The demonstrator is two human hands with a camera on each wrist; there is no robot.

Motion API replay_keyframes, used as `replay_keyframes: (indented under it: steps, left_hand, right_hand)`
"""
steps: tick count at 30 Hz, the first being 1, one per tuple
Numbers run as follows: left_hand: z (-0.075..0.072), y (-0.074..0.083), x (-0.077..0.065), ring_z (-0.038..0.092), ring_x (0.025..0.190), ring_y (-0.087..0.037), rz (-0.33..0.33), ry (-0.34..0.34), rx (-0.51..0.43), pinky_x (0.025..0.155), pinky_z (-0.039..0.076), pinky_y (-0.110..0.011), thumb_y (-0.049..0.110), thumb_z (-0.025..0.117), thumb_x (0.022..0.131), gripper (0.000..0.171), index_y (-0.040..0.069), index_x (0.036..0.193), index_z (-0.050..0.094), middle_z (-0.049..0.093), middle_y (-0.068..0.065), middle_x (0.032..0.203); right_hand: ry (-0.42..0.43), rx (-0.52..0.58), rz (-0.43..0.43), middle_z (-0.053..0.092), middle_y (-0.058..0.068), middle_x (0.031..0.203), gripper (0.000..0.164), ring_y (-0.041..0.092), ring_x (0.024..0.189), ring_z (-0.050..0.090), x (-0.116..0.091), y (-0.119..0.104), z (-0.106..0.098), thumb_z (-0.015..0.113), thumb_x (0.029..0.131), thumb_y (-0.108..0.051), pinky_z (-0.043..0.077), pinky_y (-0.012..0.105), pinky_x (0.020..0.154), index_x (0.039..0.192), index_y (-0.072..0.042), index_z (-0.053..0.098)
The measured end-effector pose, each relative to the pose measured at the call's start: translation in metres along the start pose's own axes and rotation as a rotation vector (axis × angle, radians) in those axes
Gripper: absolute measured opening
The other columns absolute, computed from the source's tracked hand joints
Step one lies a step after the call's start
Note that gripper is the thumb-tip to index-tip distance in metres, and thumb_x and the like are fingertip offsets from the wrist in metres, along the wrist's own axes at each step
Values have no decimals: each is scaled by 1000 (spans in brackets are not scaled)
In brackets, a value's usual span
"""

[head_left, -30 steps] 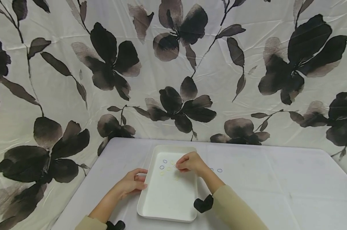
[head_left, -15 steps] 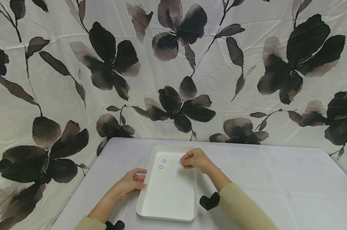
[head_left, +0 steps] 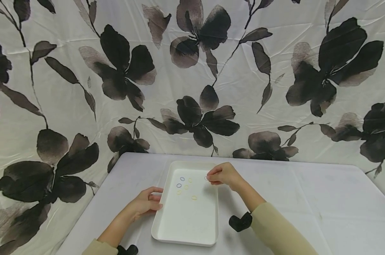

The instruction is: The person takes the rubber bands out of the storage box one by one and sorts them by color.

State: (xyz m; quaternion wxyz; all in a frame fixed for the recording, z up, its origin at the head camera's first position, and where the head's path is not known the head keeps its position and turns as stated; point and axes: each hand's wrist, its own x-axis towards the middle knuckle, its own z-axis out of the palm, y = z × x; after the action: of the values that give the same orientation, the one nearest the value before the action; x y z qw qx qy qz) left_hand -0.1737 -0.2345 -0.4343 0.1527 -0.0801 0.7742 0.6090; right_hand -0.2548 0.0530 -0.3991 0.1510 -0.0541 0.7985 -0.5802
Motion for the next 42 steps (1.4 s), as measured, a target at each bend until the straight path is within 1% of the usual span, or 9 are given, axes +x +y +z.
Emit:
replay_keyframes:
  steps: [6,13,20,22,27,33,37,42]
  left_hand:
    - [-1,-1,1,61,81,-23,6,-3,1,69,54,-35,-12,68,74,59,-6,128,44,58,-18,98]
    - [-1,-1,0,62,83,-23,4,-9,-4,71,53,-36,-11,68,74,60,-7,129,43,59,-19,102]
    - [-1,-1,-1,63,84,-24,6,-14,-9,70,54,-36,-10,68,75,61,-7,130,42,60,-19,102]
    - [-1,-1,-1,63,85,-24,5,-15,-10,71,54,-36,-10,69,75,61,-6,130,42,60,-19,103]
    - [-2,-1,-1,62,86,-24,7,-32,-20,72,54,-37,-10,68,75,61,-7,130,42,60,-19,104]
    - [-3,0,-2,62,87,-24,14,-58,-31,74,53,-37,-10,68,75,62,-8,131,40,59,-20,105]
    - [-3,0,-3,62,87,-24,19,-64,-34,74,53,-37,-10,68,76,63,-8,131,39,59,-20,104]
    - [-3,0,-2,62,86,-24,18,-64,-37,74,53,-37,-10,67,76,62,-8,131,39,59,-20,104]
  right_hand:
    - [10,-25,8,67,7,72,9,15,62,63,0,1,-8,73,77,-1,55,29,63,84,3,70]
    - [5,-45,26,67,6,74,9,14,65,64,-2,6,-19,72,78,-2,55,30,65,86,3,70]
    - [-4,-68,29,66,6,73,12,14,63,63,-6,9,-29,72,79,-5,55,33,66,87,3,70]
    - [1,-78,35,66,6,74,12,14,63,62,-7,9,-31,72,79,-5,55,32,66,88,3,70]
    - [0,-72,42,67,6,75,12,14,64,62,-6,12,-36,71,80,-5,55,29,64,88,3,69]
    - [5,-74,38,67,6,75,12,15,64,63,-8,15,-41,71,80,-4,55,32,65,88,4,69]
    - [14,-76,49,67,6,77,13,15,66,63,-10,16,-45,71,81,-5,55,34,68,89,4,69]
    - [19,-82,55,67,5,77,14,15,67,64,-11,18,-51,71,81,-7,55,32,67,90,4,69]
